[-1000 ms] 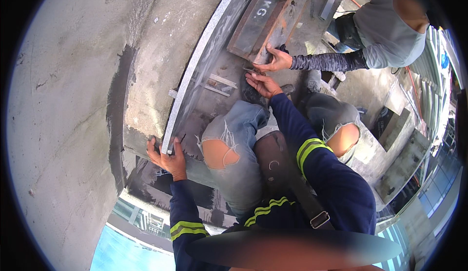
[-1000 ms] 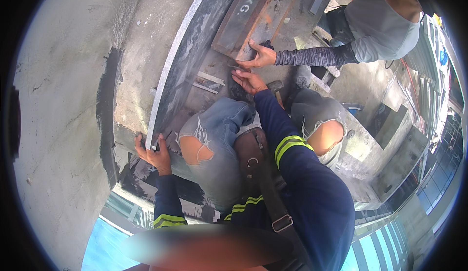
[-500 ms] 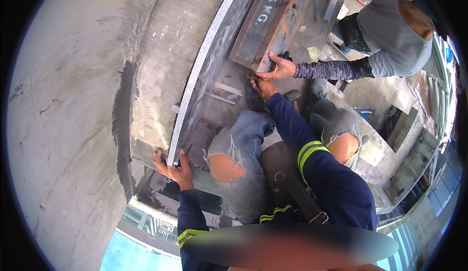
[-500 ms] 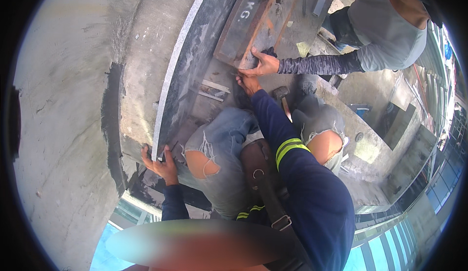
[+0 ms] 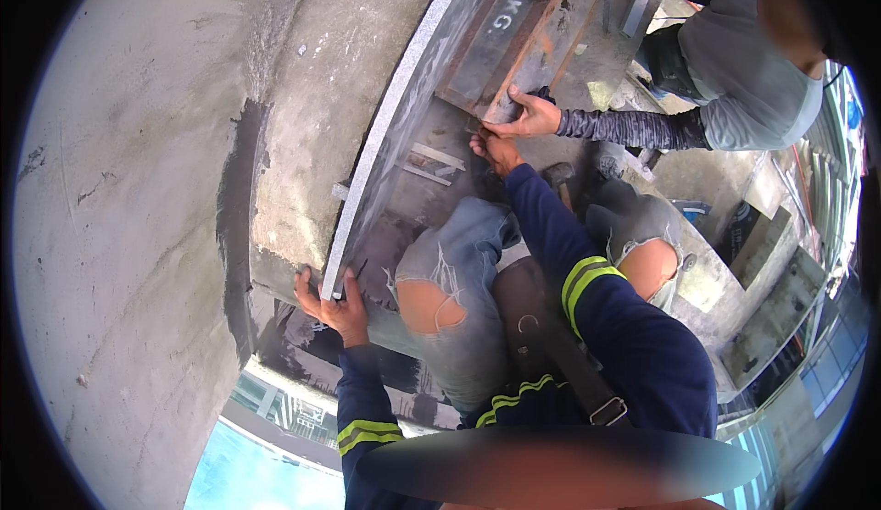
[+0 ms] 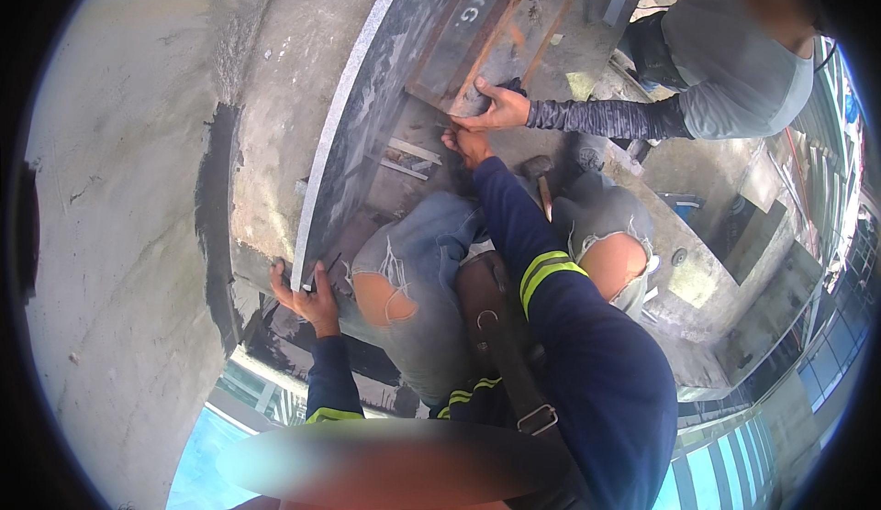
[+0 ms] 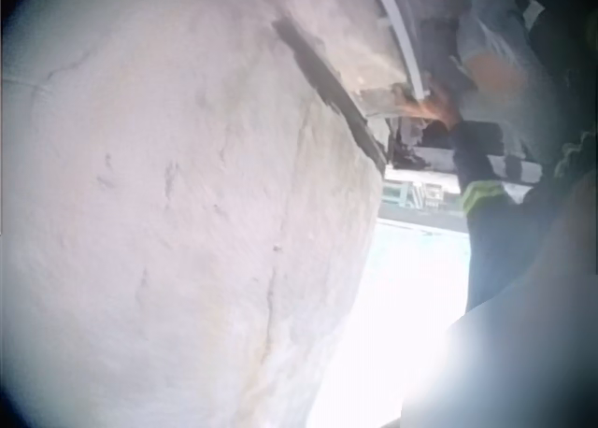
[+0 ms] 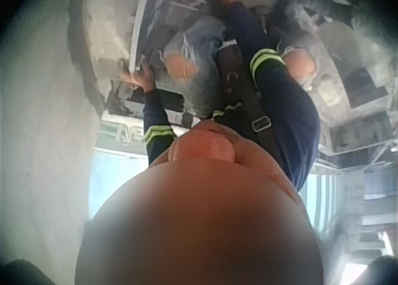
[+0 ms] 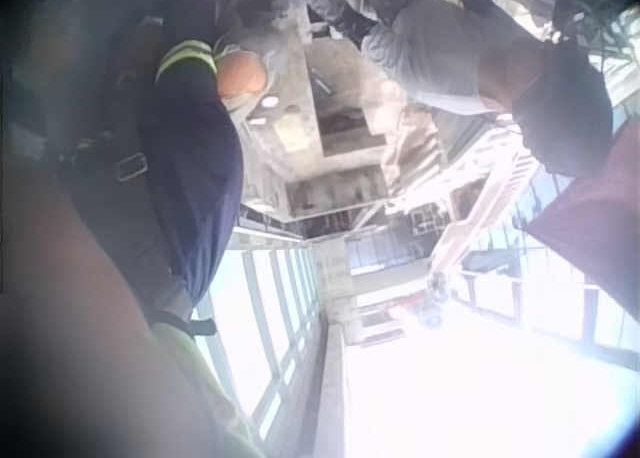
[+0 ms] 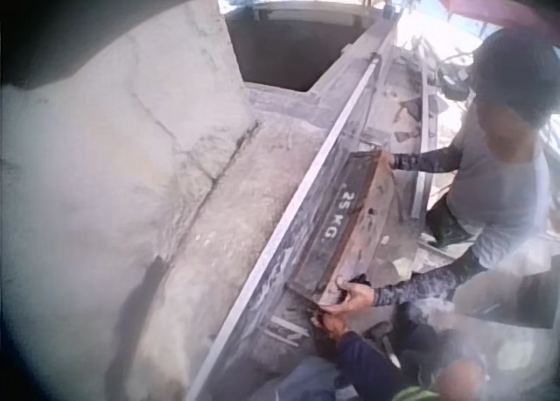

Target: The person uses a rubber mallet to tap a long metal trim strip into place along a concrete edge. They hold the strip with one hand and strike it repeatedly with the mallet in the other, working along the length of the trim. A coworker is visible nearby handling similar materials.

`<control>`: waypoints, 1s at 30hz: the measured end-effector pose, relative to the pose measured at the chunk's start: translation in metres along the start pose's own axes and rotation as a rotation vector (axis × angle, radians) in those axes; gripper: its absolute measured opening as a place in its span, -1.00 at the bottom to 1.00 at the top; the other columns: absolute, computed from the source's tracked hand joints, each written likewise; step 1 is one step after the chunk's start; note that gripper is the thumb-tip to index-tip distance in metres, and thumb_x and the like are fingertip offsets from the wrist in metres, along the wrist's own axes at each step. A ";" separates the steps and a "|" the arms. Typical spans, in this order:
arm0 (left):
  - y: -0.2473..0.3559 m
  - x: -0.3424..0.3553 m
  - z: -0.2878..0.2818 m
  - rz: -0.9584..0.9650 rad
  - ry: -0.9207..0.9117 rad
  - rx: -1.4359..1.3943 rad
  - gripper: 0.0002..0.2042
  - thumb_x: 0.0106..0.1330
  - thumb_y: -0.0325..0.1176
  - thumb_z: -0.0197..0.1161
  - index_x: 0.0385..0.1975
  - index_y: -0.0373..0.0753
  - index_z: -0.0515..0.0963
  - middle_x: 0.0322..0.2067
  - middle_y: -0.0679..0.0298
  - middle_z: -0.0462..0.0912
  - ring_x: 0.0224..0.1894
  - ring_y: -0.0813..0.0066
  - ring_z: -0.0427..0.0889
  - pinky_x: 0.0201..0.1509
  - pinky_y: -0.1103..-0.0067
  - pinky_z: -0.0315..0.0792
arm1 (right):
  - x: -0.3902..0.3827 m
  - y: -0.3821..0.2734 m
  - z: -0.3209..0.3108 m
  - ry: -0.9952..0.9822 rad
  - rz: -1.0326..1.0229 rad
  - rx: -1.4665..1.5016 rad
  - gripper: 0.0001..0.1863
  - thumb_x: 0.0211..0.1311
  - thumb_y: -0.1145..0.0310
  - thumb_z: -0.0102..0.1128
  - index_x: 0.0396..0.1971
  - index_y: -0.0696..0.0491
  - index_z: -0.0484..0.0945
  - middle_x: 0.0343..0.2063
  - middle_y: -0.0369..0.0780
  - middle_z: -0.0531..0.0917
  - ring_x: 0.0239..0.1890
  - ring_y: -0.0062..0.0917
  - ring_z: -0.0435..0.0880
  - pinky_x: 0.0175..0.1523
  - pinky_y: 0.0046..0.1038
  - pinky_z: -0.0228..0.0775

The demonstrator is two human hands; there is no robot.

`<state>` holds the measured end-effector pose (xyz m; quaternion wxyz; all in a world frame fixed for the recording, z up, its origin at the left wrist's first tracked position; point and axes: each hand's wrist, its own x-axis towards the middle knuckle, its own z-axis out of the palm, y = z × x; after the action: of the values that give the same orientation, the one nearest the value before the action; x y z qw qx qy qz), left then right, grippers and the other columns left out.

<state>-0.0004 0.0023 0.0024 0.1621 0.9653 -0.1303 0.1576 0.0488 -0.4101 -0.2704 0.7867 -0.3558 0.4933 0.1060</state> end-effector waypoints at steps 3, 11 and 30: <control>0.006 0.002 -0.004 -0.080 -0.017 0.020 -0.52 0.28 -0.27 0.67 0.13 -0.10 0.59 0.40 0.06 0.55 0.56 -0.27 0.37 0.56 -0.15 0.21 | -0.016 -0.007 -0.008 -0.033 -0.026 -0.123 -0.74 0.65 0.31 0.30 0.16 0.09 0.65 -0.19 -0.26 0.74 -0.29 -0.49 0.77 -0.19 -0.45 0.75; 0.011 0.007 -0.005 -0.124 -0.002 0.070 -0.61 0.26 -0.15 0.66 -0.04 -0.20 0.73 0.39 0.15 0.57 0.53 -0.17 0.42 0.60 -0.14 0.19 | -0.074 0.024 -0.154 0.181 -0.096 -0.750 -0.63 0.53 0.26 0.41 0.10 0.25 0.72 -0.30 -0.14 0.81 -0.37 -0.45 0.81 -0.22 -0.32 0.70; 0.014 0.004 -0.004 -0.175 0.051 0.044 -0.62 0.27 -0.04 0.61 -0.23 -0.25 0.72 0.39 0.26 0.56 0.56 0.10 0.42 0.67 -0.12 0.15 | -0.411 -0.214 -0.147 -0.143 -0.837 -1.501 -0.58 0.57 0.18 0.35 0.27 0.07 0.67 -0.10 0.03 0.86 -0.01 -0.08 0.86 0.14 -0.15 0.64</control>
<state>-0.0020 -0.0096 0.0113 0.1570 0.9721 -0.0378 0.1700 -0.1455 -0.5874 0.1391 0.3470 -0.9265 0.0703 0.1274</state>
